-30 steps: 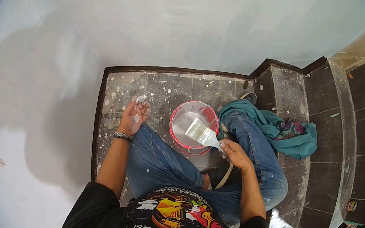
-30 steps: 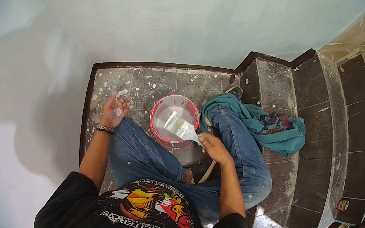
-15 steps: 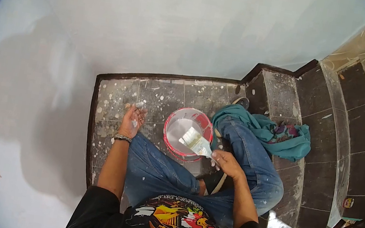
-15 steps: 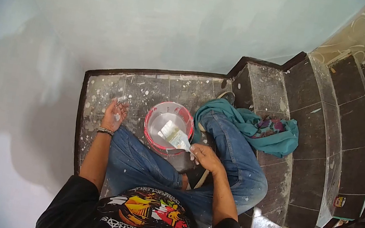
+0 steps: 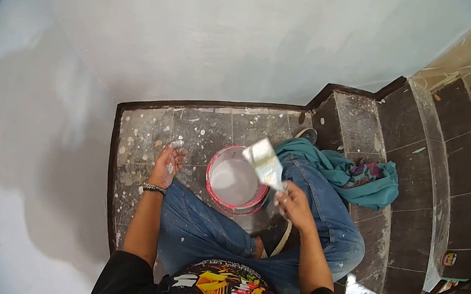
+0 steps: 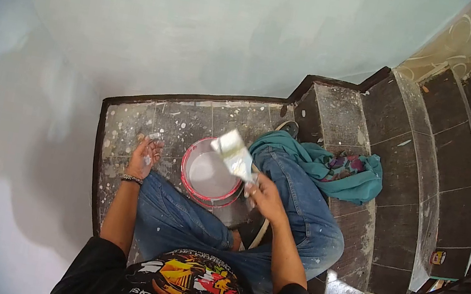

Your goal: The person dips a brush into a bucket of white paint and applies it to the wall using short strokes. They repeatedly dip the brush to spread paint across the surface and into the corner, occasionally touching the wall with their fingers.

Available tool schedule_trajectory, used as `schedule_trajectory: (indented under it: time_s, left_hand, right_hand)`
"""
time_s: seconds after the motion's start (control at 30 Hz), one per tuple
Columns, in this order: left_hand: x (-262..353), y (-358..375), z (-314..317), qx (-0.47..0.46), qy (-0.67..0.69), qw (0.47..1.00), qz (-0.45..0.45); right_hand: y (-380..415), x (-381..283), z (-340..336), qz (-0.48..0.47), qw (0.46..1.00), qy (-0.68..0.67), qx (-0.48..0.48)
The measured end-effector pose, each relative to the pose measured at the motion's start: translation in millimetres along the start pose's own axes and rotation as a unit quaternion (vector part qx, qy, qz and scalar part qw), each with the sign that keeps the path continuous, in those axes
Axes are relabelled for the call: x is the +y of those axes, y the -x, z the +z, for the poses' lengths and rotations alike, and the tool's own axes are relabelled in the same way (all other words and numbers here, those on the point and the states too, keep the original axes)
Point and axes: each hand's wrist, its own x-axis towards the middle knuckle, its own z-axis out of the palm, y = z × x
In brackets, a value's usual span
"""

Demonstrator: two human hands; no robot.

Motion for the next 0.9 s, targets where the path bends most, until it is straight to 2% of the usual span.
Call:
schedule_trajectory:
  time_s: [0.1, 0.17, 0.3, 0.37, 0.53, 0.67, 0.77, 0.9]
  left_hand:
    - [-4, -4, -4, 0.007, -0.01, 1.0, -0.005]
    - [-4, -3, -2, 0.013, -0.021, 1.0, -0.007]
    - [0, -2, 3, 0.024, -0.018, 0.999, -0.015]
    - [-2, -3, 0, 0.018, -0.009, 1.0, -0.017]
    - [-2, -2, 1, 0.028, -0.013, 0.999, -0.016]
    - [-1, -2, 4, 0.024, -0.022, 0.999, -0.014]
    - [3, 0, 8, 0.032, -0.024, 0.999, -0.014]
    - [1, 2, 7, 0.034, -0.017, 0.999, -0.004]
  right_hand:
    - [-54, -16, -9, -0.069, 0.995, 0.013, 0.068]
    - [-104, -30, -16, -0.068, 0.993, -0.011, 0.1]
    - [-189, -62, -18, -0.025, 0.994, -0.024, 0.102]
    - [-207, -85, -15, -0.053, 0.991, -0.007, 0.125]
    - [-170, -132, -5, -0.112, 0.982, -0.055, 0.14]
    - [-198, -80, -35, 0.015, 0.992, -0.044, 0.115]
    - [-211, -97, -20, -0.031, 0.99, -0.029, 0.132]
    - [-184, -170, -1, -0.09, 0.987, -0.065, 0.115]
